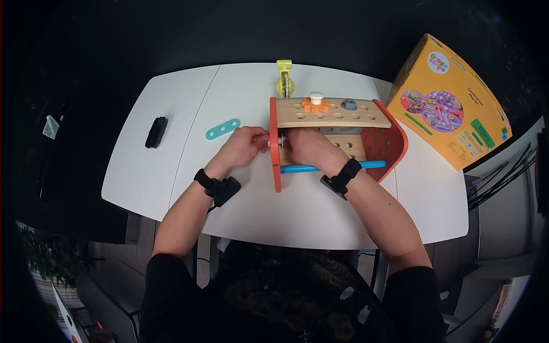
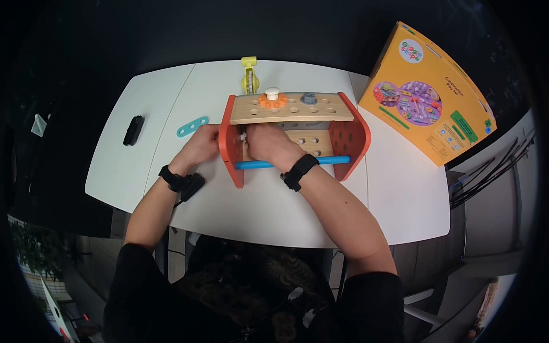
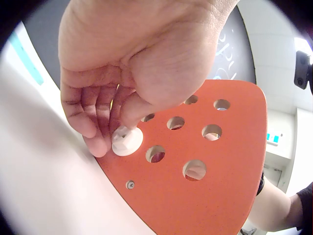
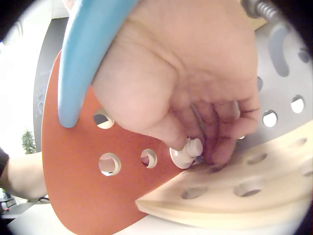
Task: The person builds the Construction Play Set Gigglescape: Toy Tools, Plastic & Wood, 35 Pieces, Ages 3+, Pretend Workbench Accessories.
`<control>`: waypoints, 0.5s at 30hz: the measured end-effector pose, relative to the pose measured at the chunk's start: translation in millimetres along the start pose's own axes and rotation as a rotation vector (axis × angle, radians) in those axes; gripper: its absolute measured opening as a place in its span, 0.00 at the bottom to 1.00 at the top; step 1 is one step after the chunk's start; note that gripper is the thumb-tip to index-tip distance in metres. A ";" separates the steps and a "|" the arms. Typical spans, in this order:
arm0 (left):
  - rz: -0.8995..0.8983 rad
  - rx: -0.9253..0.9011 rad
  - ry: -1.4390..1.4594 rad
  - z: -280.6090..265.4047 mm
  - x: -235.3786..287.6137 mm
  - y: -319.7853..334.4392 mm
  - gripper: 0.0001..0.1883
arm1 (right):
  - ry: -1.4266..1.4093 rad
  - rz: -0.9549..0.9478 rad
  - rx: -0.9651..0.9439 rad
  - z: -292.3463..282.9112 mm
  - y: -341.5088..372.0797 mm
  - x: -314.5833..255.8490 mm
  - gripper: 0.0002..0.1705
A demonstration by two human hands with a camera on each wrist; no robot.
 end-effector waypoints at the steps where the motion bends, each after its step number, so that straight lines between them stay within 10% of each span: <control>1: 0.006 -0.004 -0.023 -0.2 0.4 -0.7 0.13 | 0.030 0.008 -0.023 3.8 -1.4 2.2 0.15; 15: -0.011 -0.006 0.025 1.2 2.5 0.3 0.12 | -0.115 -0.077 0.083 -14.5 7.5 -6.8 0.16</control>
Point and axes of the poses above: each hand's wrist, its own y-axis away from the middle knuckle, its own z-axis out of the palm, x = y × z, the point moved 10 cm from there along -y, towards the middle knuckle, and after that the axes turned 13 degrees about z, right-handed, at the moved point
